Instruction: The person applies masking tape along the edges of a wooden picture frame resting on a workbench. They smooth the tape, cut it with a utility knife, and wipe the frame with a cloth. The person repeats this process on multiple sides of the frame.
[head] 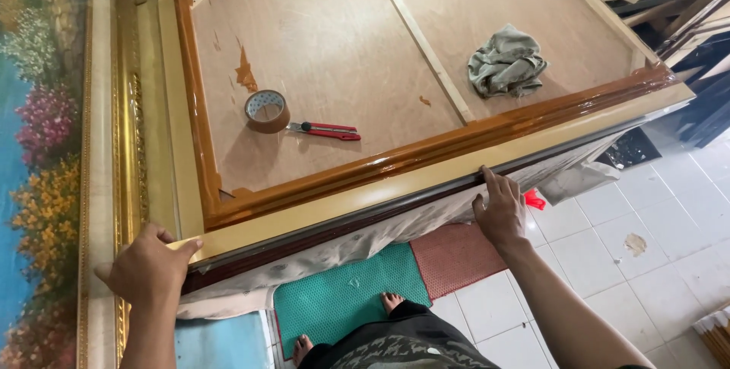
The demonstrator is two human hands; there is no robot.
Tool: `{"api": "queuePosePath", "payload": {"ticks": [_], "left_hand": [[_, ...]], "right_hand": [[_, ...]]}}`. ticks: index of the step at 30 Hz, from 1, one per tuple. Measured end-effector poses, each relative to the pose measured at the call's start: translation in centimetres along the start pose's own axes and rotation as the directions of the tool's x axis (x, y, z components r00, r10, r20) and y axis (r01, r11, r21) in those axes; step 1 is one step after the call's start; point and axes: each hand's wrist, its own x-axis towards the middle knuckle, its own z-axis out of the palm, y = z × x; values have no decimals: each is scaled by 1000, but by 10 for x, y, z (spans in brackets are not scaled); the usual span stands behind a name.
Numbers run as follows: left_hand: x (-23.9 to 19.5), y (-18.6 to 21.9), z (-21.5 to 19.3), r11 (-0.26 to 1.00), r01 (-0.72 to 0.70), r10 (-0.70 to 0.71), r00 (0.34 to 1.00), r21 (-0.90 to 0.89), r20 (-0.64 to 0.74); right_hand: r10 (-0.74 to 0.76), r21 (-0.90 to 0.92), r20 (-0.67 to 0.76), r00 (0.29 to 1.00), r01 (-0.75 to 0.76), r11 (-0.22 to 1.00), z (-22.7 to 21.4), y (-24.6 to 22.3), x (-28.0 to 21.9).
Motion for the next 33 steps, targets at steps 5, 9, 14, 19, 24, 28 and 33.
{"api": "queuePosePath", "payload": {"ticks": [5, 9, 14, 19, 24, 28, 33], "left_hand": [[-1, -4, 4, 999, -33, 32, 999, -23, -36], [-1, 1, -2, 1000, -11, 11, 1000, -27, 7], [-1, -1, 1, 999, -22, 21, 999, -31, -27], [1, 5, -7, 1000, 19, -18, 999, -16, 44], [-1, 1, -3, 999, -30, 31, 1000, -29, 8], [-6, 8, -19, 999, 42, -39, 996, -34, 77], [-7, 9, -20, 996, -4, 7, 999, -87, 40]], "right_hand": [[-20, -28, -12, 1000, 20, 999, 6, 5, 0], [18, -75, 65, 998, -13, 997, 4, 2, 2], [-15, -114, 39, 999, 20, 993, 11, 6, 2], [3, -117, 45, 999, 2, 993, 12, 3, -1], [20, -140, 62, 998, -11, 990, 15, 0, -1], [-41, -221, -72, 997, 24, 975, 37, 14, -6], [18, -254, -22, 1000, -23, 967, 42, 17, -6]]}}
